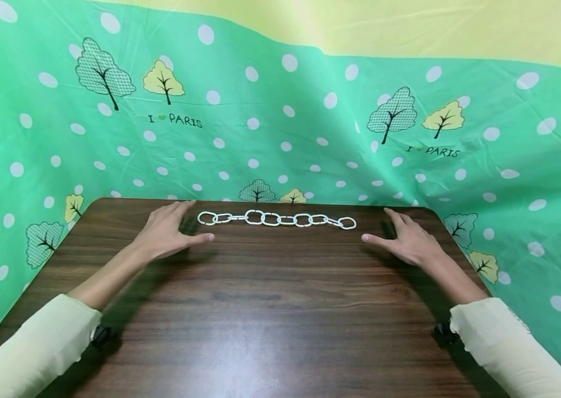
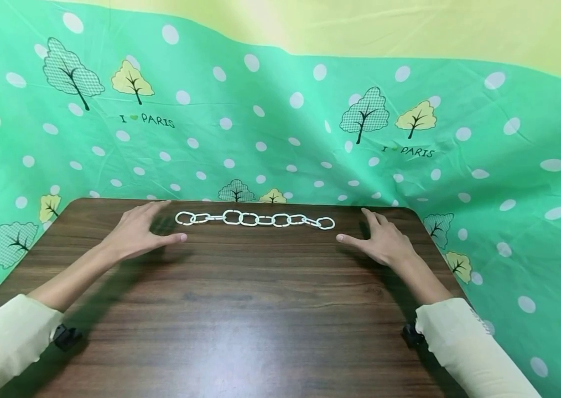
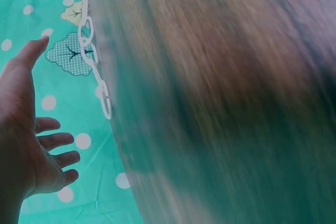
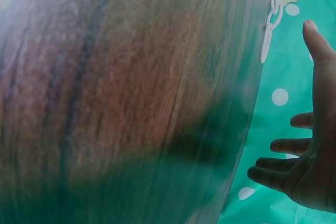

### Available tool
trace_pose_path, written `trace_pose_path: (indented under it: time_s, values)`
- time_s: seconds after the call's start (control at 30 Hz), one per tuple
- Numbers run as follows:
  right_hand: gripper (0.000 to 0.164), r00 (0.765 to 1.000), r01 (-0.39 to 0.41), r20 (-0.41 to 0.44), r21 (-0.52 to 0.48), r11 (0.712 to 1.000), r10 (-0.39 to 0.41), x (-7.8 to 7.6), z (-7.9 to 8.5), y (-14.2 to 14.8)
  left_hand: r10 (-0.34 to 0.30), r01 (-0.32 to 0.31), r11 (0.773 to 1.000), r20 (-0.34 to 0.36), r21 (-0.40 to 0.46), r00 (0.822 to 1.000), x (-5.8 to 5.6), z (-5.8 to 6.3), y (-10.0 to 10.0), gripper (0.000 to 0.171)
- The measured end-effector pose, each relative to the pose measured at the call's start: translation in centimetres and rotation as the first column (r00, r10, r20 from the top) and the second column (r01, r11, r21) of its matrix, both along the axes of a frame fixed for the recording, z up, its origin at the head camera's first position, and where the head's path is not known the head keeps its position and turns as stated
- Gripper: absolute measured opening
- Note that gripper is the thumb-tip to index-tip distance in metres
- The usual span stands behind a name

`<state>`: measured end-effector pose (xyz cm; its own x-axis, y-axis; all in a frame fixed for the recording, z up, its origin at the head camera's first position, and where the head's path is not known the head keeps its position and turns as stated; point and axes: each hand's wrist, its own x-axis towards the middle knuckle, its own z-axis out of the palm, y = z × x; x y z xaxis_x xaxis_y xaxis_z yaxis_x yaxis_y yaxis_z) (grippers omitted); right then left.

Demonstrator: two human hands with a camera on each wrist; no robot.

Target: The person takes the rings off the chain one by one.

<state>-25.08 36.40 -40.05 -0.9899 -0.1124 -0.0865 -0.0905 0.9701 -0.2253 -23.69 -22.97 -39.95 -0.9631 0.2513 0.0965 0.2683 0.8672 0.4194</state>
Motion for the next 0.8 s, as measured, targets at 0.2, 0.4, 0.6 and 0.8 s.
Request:
trace_pose_path:
  time_s: [0.2, 0.4, 0.6, 0.8]
  values:
    - [0.125, 1.000, -0.002, -0.005, -0.001, 1.000, 0.002, 0.1, 0.0, 0.0, -0.013, 0.013, 1.000, -0.015, -0.007, 1.000, -0.3, 0.0, 0.7, 0.113]
    - [0.125, 1.000, 0.003, -0.002, 0.006, 1.000, -0.003, 0.2, 0.0, 0.0, -0.024, 0.024, 1.000, -0.010, -0.006, 1.000, -0.4, 0.0, 1.5, 0.113]
    - [0.125, 1.000, -0.001, -0.007, 0.003, 1.000, 0.001, 0.2, 0.0, 0.0, -0.029, 0.029, 1.000, -0.006, -0.012, 1.000, -0.6, 0.1, 2.2, 0.113]
    - [0.125, 1.000, -0.005, -0.011, 0.001, 1.000, 0.005, 0.2, -0.1, -0.1, -0.036, 0.036, 0.999, -0.003, -0.011, 0.999, -0.6, 0.2, 2.7, 0.114]
